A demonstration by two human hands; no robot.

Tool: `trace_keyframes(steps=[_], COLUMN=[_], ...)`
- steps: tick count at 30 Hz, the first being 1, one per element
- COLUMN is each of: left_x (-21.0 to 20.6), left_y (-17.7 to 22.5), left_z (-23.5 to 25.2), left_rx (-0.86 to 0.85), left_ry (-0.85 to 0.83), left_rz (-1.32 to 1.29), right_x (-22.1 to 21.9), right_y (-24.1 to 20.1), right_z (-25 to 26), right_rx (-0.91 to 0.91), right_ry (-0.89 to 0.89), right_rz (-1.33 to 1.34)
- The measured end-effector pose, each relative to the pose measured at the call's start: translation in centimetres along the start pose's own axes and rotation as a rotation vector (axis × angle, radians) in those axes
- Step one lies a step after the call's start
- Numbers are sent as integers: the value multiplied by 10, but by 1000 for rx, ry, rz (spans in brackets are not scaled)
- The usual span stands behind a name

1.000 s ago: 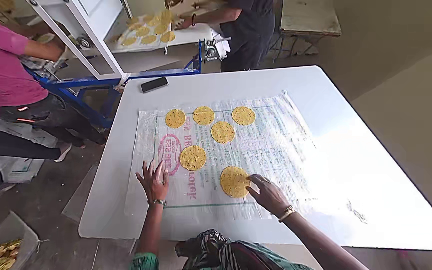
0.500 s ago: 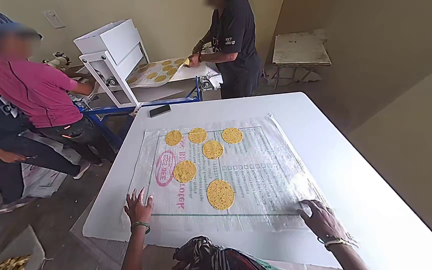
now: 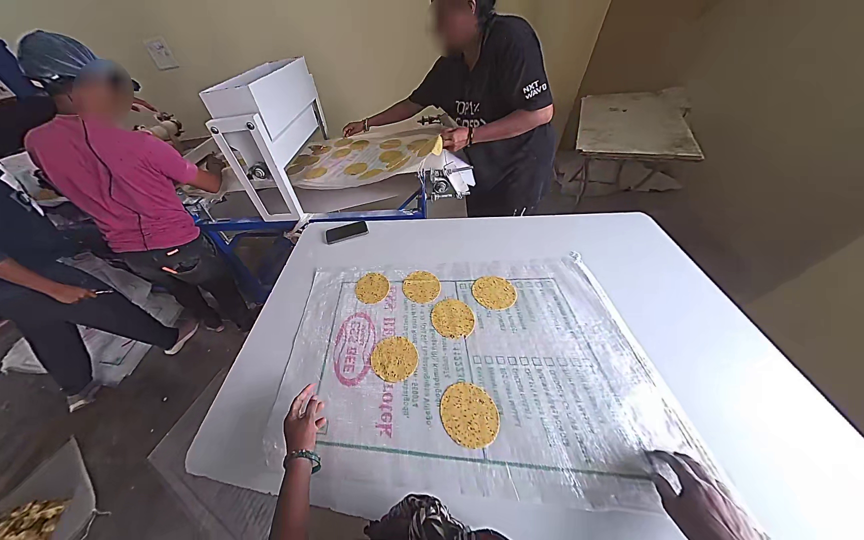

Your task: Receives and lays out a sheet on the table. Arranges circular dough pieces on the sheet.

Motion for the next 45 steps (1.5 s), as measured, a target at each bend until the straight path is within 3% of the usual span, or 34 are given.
trace_keyframes(steps=[6, 10, 14, 18, 28, 39, 42, 45], left_x=[11, 11, 9, 13, 22, 4, -5, -15], left_y=[-3, -3, 3, 5, 1, 9, 12, 14], left_z=[1, -2, -8, -10, -6, 2, 7, 21], left_rx=[56, 101, 115, 100, 72, 76, 66, 68], left_ry=[-25, -8, -21, -21, 17, -46, -116, -198], left_rz=[-140, -275, -341, -375, -516, -566, -614, -691], right_x=[-3, -4, -32, -14, -20, -12, -9, -5], right_y=[-2, -7, 20, -15, -1, -20, -24, -38], right_z=[-23, -24, -12, -29, -13, -28, -30, -29], right_rx=[16, -16, 29, 45, 109, 54, 55, -35], right_ry=[115, 26, 107, 5, 141, 123, 138, 68], right_rz=[59, 33, -3, 44, 61, 126, 267, 646])
Point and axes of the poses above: each hand's wrist, its own z-axis towards the middle knuckle, its own x-axis out of the back of the hand, y = z × x, the point moved 2 cm from there along z, towards the middle knuckle, and after that the axes turned 15 degrees about -y, right-handed, at the moved point
